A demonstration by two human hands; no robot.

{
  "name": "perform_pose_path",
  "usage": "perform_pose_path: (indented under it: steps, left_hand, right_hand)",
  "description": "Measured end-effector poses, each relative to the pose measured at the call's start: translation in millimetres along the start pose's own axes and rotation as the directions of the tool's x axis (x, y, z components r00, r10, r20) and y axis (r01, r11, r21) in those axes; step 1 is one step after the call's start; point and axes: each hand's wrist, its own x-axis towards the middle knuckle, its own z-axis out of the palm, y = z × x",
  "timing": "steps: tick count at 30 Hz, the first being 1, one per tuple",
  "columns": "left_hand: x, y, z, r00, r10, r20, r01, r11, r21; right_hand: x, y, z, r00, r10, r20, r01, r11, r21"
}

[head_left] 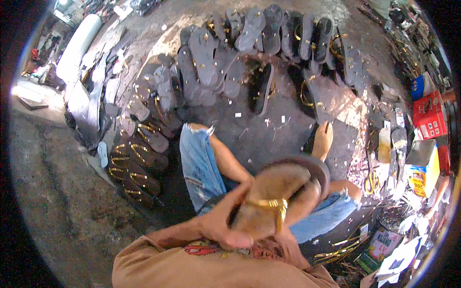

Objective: The person sits on the ground and repeatedly picks up a black flip-flop sole and a gold strap. They insert the strap into the sole using a wooden shoe last, then remove the last and place the finished flip-flop aside. The process is repeated for multiple units.

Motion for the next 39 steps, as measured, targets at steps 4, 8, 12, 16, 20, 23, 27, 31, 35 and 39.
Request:
perform_pose_path:
  steps: [4, 8, 12, 16, 20, 23, 27, 31, 35, 39]
  left_hand:
    - [18.5, -9.6, -6.2, 0.988, 0.064, -0.137, -0.008, 0.929, 0.371]
    - [45.6, -4.6, -14.1, 0.943, 0.056, -0.328, 0.049, 0.952, 0.303]
    - [56.9, -23.2, -14.7, 0.926, 0.229, -0.300, -0.071, 0.887, 0.457]
    - [43.2, -0.8, -35.6, 0.937, 0.238, -0.257, 0.029, 0.680, 0.733]
    - [32.0, 3.3, -53.9, 0.986, 0.167, 0.006, -0.089, 0.499, 0.862]
    - [30.2, -11.2, -56.2, 1.000, 0.030, -0.002, -0.026, 0.898, 0.439]
    - [18.5, -72.2, -79.9, 0.985, -0.150, 0.084, 0.157, 0.984, -0.084]
    - [42.9, -97.6, -94.1, 0.972, -0.195, 0.130, 0.186, 0.980, 0.077]
    - [78.0, -102.1, -109.3, 0.999, -0.038, 0.038, 0.035, 0.997, 0.074]
    - [79.5, -76.4, -121.2, 0.989, -0.008, -0.148, -0.047, 0.929, -0.368]
  right_hand:
    - [28.6, -9.5, 33.4, 0.970, 0.079, -0.228, -0.043, 0.986, 0.159]
    - [47.6, 1.5, 13.1, 0.947, -0.287, -0.142, 0.298, 0.953, 0.061]
    - [42.4, -19.0, 35.5, 0.827, -0.508, 0.240, 0.558, 0.694, -0.454]
    - [41.0, -47.8, 7.9, 0.922, -0.222, 0.316, 0.233, 0.972, 0.005]
    - [8.9, -33.2, -23.9, 0.981, -0.016, 0.191, -0.024, 0.979, 0.205]
    - [16.4, 41.5, -98.0, 0.981, -0.160, 0.111, 0.163, 0.986, -0.019]
    - [-32.5, -64.7, 34.6, 0.977, -0.185, 0.108, 0.191, 0.981, -0.040]
    - [3.0, -68.0, 54.4, 0.789, -0.390, 0.475, 0.569, 0.756, -0.323]
    - [50.5, -61.9, 42.6, 0.807, -0.507, 0.303, 0.590, 0.714, -0.377]
    - [69.9, -59.4, 44.1, 0.793, -0.520, 0.316, 0.606, 0.724, -0.329]
